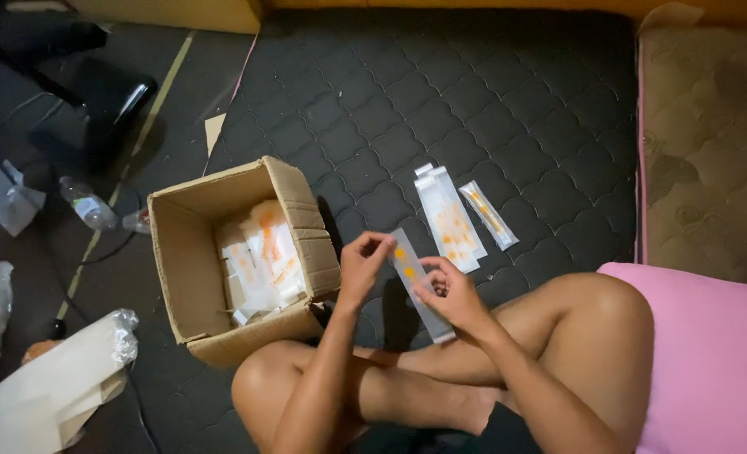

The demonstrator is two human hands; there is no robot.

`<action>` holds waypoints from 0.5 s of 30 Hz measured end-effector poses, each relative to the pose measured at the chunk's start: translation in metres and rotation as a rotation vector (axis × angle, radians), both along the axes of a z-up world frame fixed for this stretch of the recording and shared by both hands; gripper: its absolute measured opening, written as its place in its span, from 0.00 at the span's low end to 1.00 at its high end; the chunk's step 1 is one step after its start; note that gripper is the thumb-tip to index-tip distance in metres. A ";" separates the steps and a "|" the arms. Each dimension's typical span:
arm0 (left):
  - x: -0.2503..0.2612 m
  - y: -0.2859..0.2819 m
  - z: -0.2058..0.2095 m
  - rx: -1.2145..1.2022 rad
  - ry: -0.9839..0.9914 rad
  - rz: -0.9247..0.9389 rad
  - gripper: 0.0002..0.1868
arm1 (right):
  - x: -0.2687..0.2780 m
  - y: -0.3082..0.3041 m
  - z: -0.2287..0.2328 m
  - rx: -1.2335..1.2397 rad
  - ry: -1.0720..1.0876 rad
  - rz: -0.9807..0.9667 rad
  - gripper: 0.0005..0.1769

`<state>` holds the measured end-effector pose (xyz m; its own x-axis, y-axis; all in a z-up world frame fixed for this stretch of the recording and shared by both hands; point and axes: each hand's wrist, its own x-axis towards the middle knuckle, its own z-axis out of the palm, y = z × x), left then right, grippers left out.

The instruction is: The person sits on the floor and repeatedly peels the backing off long strips of stickers with orange dots. They remove the backing from each strip and place the peeled strips on the floor next to a cardboard box.

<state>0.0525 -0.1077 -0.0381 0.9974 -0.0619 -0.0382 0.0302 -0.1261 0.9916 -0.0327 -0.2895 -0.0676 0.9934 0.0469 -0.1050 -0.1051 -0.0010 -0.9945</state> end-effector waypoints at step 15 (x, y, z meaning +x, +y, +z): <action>0.014 0.007 -0.016 0.046 0.005 0.033 0.07 | -0.042 0.020 0.016 0.081 0.571 -0.039 0.25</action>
<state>0.0662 -0.1010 -0.0539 0.9986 -0.0268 -0.0449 0.0397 -0.1699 0.9847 -0.0746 -0.2698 -0.0511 0.7817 0.0417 -0.6223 -0.6233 0.0869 -0.7771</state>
